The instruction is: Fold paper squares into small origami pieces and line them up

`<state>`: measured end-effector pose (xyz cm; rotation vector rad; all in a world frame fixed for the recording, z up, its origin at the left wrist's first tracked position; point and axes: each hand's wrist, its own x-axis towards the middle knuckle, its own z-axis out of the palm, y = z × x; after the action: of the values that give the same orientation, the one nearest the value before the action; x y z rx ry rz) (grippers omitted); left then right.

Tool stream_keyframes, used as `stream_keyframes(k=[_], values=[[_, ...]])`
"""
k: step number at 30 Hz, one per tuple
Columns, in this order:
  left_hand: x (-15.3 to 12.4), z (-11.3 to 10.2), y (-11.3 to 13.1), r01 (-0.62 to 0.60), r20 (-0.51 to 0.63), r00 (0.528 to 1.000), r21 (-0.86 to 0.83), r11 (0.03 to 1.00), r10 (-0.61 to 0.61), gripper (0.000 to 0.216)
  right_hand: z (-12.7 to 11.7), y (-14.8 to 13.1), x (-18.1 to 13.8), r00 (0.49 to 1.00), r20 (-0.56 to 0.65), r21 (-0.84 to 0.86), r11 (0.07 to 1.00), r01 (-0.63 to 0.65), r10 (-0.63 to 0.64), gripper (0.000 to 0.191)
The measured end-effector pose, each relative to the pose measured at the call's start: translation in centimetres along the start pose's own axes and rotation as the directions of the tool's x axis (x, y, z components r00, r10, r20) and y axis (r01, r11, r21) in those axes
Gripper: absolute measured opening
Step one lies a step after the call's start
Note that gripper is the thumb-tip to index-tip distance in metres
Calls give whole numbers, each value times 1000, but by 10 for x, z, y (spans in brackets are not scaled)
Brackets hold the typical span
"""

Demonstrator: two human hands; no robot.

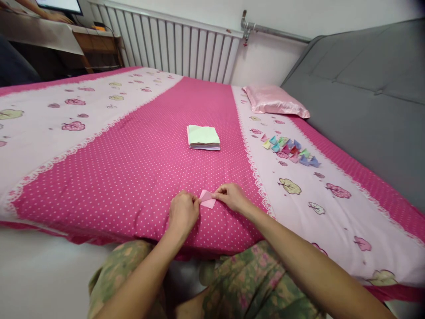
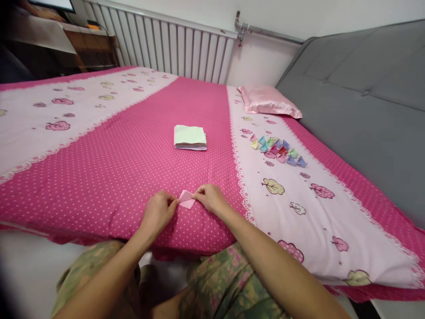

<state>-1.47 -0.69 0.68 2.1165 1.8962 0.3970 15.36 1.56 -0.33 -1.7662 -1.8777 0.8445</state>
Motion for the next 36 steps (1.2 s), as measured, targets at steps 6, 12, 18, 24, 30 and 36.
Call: stream_keyframes(k=[6,12,18,24,30,36], values=[[0,1,4,21,-16,1000,115,993,-19,28,5,-2,1,998,-46,-71,996,-52,49,18],[1,2,8,21,-10,1000,169,985,-20,26,9,-3,1,993,-106,-85,994,-70,61,16],[7,0,3,23,68,997,116,993,-31,23,9,-5,-2,991,-115,-26,997,-72,69,12],[10,-1,-3,53,88,995,40,998,-56,17,11,-7,-4,993,-90,-18,997,-74,72,14],[7,1,-9,26,24,999,-174,984,-22,17,9,1,4,999,4,172,984,-49,49,15],[6,6,-15,-108,43,987,-553,826,157,24,-4,-9,-3,995,72,534,845,24,-73,16]])
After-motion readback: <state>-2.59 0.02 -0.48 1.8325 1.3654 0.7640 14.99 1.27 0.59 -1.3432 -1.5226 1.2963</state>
